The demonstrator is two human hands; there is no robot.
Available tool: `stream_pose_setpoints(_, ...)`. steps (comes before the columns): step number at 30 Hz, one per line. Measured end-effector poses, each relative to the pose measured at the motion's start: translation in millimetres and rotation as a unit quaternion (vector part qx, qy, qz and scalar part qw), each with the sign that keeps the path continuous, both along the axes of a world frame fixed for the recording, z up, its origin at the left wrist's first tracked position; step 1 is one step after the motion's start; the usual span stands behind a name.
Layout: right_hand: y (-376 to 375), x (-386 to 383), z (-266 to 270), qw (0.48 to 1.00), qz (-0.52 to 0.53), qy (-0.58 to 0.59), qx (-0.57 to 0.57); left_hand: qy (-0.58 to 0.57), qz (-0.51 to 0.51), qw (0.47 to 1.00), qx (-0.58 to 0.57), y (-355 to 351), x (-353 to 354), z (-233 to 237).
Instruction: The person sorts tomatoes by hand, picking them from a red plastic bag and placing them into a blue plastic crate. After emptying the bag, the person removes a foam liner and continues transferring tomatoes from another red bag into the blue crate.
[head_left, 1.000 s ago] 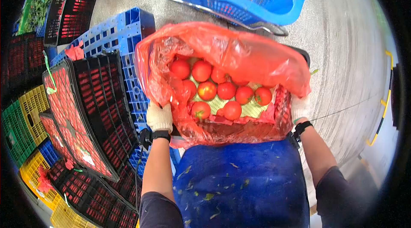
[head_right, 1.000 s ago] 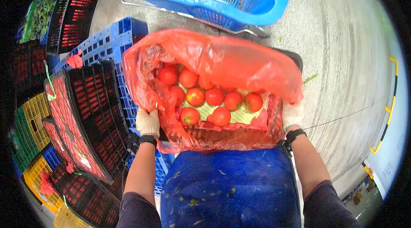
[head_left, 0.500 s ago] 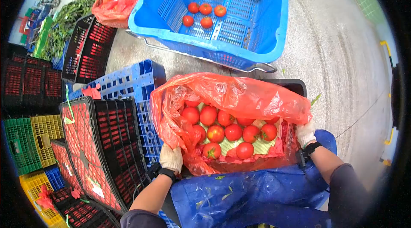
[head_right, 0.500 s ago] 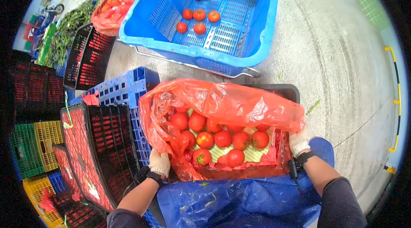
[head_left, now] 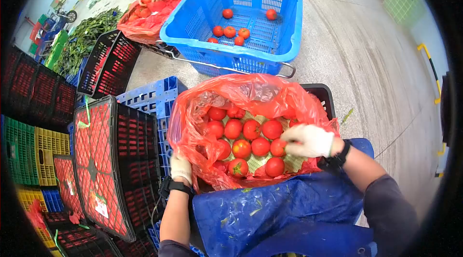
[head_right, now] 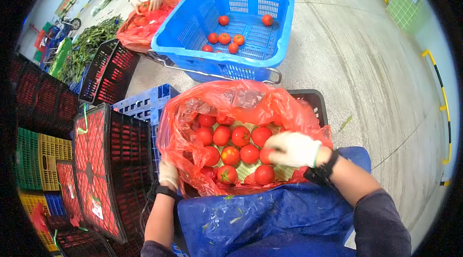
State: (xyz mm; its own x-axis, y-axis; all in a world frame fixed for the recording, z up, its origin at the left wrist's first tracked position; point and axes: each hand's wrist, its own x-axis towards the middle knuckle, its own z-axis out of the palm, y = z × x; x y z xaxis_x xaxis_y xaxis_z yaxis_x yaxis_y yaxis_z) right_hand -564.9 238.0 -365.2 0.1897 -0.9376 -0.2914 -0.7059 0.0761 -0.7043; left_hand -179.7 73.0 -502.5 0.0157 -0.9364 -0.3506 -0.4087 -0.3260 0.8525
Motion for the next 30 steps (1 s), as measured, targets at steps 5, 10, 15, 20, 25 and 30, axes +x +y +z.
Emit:
stream_pose_setpoints(5,-60,-51,-29,0.917,-0.375,0.09,-0.101,-0.048,0.23,0.935,-0.266,-10,-16,59)
stream_pose_setpoints(10,-61,-43,-20,0.948,-0.31,0.005,-0.074,-0.162,-0.224,0.876,-0.395,28,-85,89)
stream_pose_setpoints(15,-79,1,-95,0.951,-0.234,0.196,0.057,-0.291,-0.351,0.875,-0.159,27,-165,10)
stream_pose_setpoints(20,-94,27,-127,0.915,-0.284,0.278,0.065,-0.291,-0.309,0.903,-0.069,14,-188,8)
stream_pose_setpoints(25,-91,24,-113,0.916,-0.301,0.258,0.058,-0.366,-0.411,0.832,-0.073,9,-183,14)
stream_pose_setpoints(30,-76,10,-118,0.922,-0.384,0.005,0.045,-0.294,-0.397,0.867,-0.065,9,-176,8)
